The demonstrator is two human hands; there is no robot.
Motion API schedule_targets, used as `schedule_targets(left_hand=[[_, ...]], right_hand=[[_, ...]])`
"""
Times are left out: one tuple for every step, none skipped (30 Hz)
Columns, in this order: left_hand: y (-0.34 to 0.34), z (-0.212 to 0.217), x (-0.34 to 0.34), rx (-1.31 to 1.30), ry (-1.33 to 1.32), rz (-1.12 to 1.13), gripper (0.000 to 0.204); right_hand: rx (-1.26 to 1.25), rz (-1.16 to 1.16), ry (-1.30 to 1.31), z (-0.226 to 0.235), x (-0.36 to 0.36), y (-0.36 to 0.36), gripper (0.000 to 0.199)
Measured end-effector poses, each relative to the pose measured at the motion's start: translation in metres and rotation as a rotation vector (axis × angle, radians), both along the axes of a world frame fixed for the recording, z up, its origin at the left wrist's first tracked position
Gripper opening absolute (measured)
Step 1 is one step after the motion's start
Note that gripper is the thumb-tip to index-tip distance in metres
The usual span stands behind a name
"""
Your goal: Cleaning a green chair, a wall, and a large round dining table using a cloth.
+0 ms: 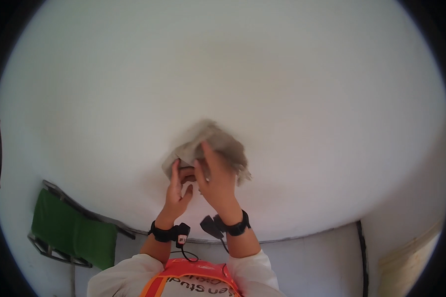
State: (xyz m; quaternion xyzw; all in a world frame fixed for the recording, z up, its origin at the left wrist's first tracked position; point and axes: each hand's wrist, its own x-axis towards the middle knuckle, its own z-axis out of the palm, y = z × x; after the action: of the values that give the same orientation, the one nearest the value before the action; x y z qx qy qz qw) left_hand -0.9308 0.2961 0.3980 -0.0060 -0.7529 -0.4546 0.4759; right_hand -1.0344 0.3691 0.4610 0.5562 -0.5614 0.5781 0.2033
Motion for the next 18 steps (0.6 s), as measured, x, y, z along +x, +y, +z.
schedule_targets(left_hand=[[-0.001,0.001,-0.002,0.001,0.008,-0.022,0.075],[0.002,0.004,-0.003,0.024,-0.007,-0.026,0.073],[0.003,0.006,-0.005,0.023,-0.017,-0.049,0.073],[0.004,0.007,-0.006,0.009,-0.043,-0.021,0.073],[0.004,0.008,-0.007,-0.007,-0.068,0.006,0.072],[0.002,0.006,-0.009,-0.008,-0.077,-0.015,0.072],[0.001,0.0,-0.011,0.039,-0.041,0.014,0.071],[-0.001,-0.005,-0.012,0.086,-0.008,0.043,0.07],[-0.002,-0.008,-0.01,0.086,-0.023,0.026,0.07],[-0.004,-0.012,-0.007,0.117,0.011,0.094,0.069],[-0.005,-0.015,-0.004,0.147,0.044,0.165,0.069],[-0.008,-0.021,-0.001,0.208,0.054,0.124,0.064],[-0.01,-0.025,0.001,0.209,0.037,0.105,0.064],[-0.01,-0.028,0.003,0.229,0.092,0.148,0.064],[-0.009,-0.027,0.007,0.254,0.147,0.201,0.064],[-0.011,-0.024,0.008,0.237,0.179,0.23,0.06],[-0.008,-0.02,0.008,0.243,0.165,0.225,0.06],[-0.007,-0.016,0.009,0.191,0.169,0.314,0.058]], right_hand=[[-0.01,-0.025,0.039,0.009,0.002,-0.002,0.042],[-0.018,-0.052,0.077,0.013,0.003,-0.004,0.041],[-0.017,-0.076,0.067,0.014,0.001,-0.004,0.041],[0.001,-0.201,0.138,0.013,-0.001,-0.005,0.042],[0.024,-0.326,0.208,0.013,-0.002,-0.006,0.042],[0.064,-0.275,0.194,0.016,-0.001,-0.004,0.047],[0.067,-0.296,0.185,0.014,-0.003,-0.007,0.047],[0.059,-0.273,0.226,0.01,-0.005,-0.012,0.047],[0.052,-0.249,0.263,0.009,-0.002,-0.015,0.047],[0.088,-0.228,0.254,0.008,0.003,-0.018,0.048],[0.075,-0.226,0.293,0.009,0.006,-0.02,0.049],[0.048,-0.224,0.33,0.006,0.005,-0.021,0.049],[0.022,-0.221,0.366,0.002,0.004,-0.024,0.05],[0.028,-0.24,0.351,-0.005,0.002,-0.031,0.05],[-0.006,-0.155,0.33,-0.012,0.001,-0.038,0.05],[-0.042,-0.07,0.31,-0.019,0.0,-0.04,0.05],[-0.034,-0.076,0.298,-0.026,-0.001,-0.038,0.05],[-0.022,-0.072,0.227,-0.029,0.002,-0.037,0.051]])
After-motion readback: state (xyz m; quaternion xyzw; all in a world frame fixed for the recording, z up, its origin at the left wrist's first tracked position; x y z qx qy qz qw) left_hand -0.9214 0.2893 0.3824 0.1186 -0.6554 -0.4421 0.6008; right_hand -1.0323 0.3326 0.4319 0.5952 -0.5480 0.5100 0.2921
